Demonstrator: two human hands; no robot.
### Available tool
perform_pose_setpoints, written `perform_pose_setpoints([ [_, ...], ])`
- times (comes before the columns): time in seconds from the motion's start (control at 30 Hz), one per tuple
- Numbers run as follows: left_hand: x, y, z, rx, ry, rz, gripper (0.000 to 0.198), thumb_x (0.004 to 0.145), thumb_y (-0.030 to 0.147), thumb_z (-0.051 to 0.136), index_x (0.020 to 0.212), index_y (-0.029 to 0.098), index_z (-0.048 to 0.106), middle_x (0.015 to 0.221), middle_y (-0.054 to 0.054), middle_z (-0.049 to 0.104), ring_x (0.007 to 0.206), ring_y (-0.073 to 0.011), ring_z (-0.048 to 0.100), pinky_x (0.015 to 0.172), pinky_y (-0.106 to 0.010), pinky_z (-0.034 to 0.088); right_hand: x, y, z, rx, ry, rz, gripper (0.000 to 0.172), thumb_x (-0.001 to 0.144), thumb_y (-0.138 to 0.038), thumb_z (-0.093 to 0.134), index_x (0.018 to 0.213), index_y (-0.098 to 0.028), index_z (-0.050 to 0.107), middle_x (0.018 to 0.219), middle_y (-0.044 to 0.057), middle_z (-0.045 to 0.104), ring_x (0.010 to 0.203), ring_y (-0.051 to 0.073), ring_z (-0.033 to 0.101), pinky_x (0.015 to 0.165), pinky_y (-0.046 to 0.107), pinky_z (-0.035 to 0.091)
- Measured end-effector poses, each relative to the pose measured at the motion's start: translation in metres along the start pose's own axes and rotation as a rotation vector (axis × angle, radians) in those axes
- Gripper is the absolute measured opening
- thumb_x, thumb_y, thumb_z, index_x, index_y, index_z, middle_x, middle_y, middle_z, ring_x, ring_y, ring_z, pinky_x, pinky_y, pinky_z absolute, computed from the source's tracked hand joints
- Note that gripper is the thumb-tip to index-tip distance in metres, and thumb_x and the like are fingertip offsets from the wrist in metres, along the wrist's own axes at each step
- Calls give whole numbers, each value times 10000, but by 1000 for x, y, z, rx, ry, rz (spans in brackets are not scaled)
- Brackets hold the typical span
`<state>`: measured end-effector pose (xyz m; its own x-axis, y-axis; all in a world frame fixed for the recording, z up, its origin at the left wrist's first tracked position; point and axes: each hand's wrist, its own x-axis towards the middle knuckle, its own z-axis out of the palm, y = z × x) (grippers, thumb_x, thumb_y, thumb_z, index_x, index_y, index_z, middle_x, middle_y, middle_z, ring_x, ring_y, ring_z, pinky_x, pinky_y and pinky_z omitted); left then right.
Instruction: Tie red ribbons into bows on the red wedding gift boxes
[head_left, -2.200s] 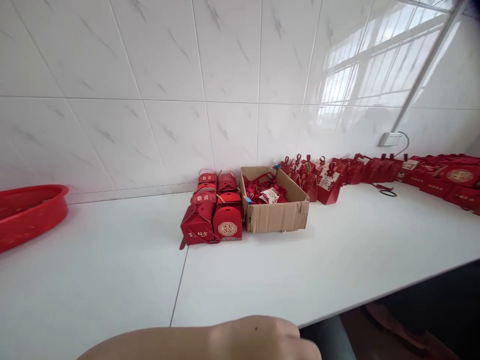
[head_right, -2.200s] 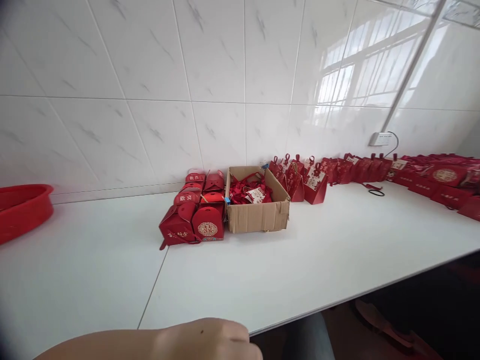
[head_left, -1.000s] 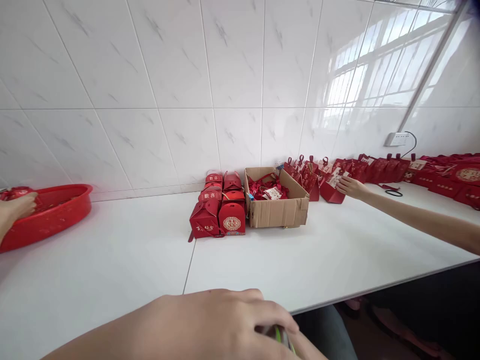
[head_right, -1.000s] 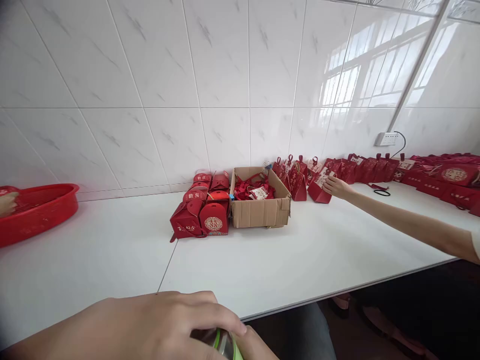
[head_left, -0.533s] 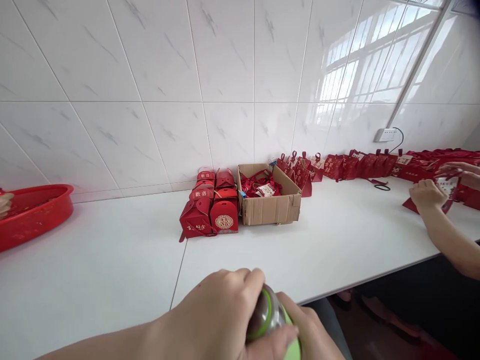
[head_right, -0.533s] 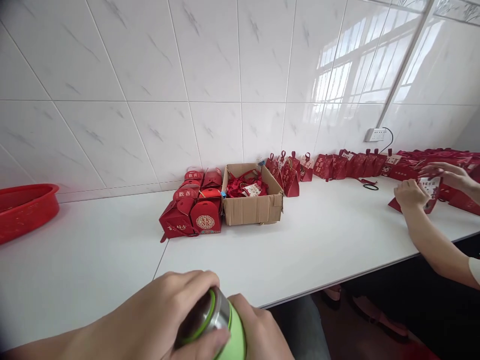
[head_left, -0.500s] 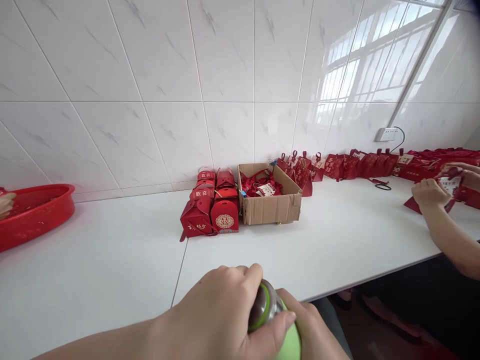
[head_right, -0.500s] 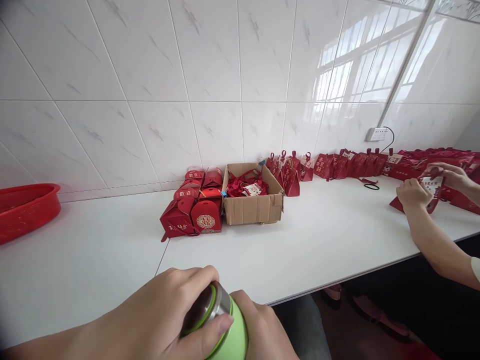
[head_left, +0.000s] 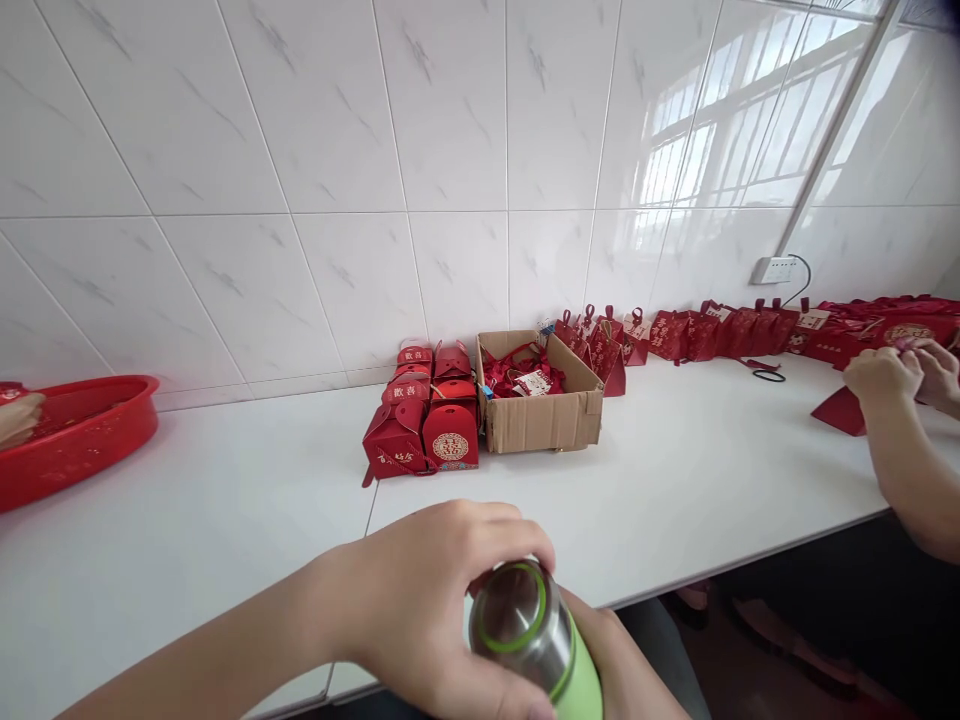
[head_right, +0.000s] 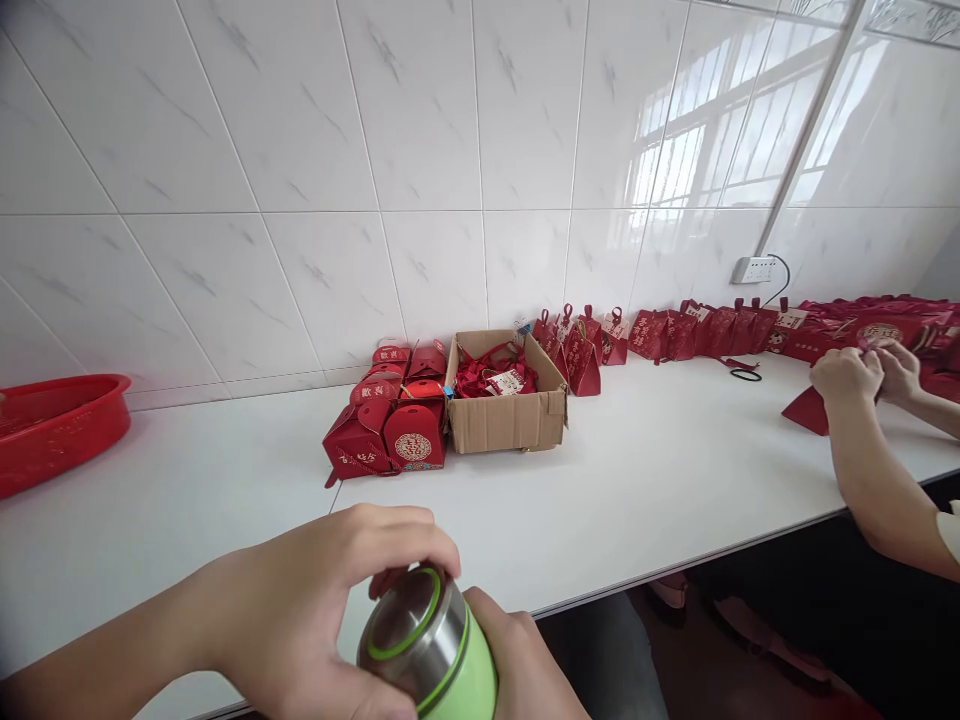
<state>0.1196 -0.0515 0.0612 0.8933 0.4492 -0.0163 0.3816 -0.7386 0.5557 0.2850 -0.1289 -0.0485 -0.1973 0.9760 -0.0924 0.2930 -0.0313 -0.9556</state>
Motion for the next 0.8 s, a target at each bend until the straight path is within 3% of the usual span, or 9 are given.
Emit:
perform_pose_setpoints([
  [0.1, 1, 5, -1, -44, 107, -189, 313, 658, 411, 712, 762, 202, 505, 675, 30, 503, 569, -109, 429, 475, -218, 342, 4, -5, 1, -54, 43, -30, 418, 538, -297, 760, 892, -174, 574, 762, 22, 642, 680, 168, 556, 584, 246, 445],
  [0.2, 0, 0, -11, -322, 268, -288, 272, 826, 469, 527, 794, 209, 452, 619, 43, 461, 540, -103, 423, 471, -205, 341, 8, -7, 0, -128, 166, -80, 358, 557, -276, 728, 829, -193, 510, 682, -13, 601, 572, 118, 471, 521, 229, 401],
  [0.33, 6, -32, -25, -716, 528, -275, 371, 861, 538, 417, 770, 186, 492, 626, 17, 489, 515, -99, 417, 441, -200, 318, 13, -16, -9, -88, 293, -385, 361, 620, -248, 709, 904, -212, 489, 753, -16, 619, 620, 125, 539, 568, 226, 464],
  [0.47, 19, -84, -16, -1091, 472, -393, 445, 856, 540, 364, 694, 152, 514, 571, -45, 562, 407, -102, 410, 420, -229, 270, 12, -34, -23, -14, 338, -702, 541, 618, -197, 763, 1055, -230, 446, 811, -19, 653, 636, 128, 613, 581, 212, 513],
  [0.6, 27, -129, 13, -1341, 412, -425, 415, 868, 490, 378, 693, 142, 523, 574, -39, 568, 417, -95, 418, 413, -216, 262, 8, -47, -33, -46, 339, -847, 628, 647, -149, 755, 1161, -254, 410, 845, -13, 671, 627, 138, 650, 574, 215, 544],
  [0.67, 28, -140, 28, -1382, 396, -442, 413, 877, 458, 368, 669, 138, 525, 563, -21, 550, 423, -82, 407, 413, -206, 264, 8, -50, -34, -69, 360, -918, 622, 684, -185, 743, 1209, -273, 422, 949, 14, 682, 758, 171, 686, 664, 235, 571],
  [0.8, 23, -144, 41, -1321, 454, -407, 426, 920, 427, 330, 693, 154, 565, 592, 21, 536, 546, -86, 492, 547, -199, 390, 12, -58, -34, -42, 515, -1055, 429, 806, -191, 624, 1212, -269, 511, 1086, 44, 669, 1008, 216, 654, 878, 317, 551],
])
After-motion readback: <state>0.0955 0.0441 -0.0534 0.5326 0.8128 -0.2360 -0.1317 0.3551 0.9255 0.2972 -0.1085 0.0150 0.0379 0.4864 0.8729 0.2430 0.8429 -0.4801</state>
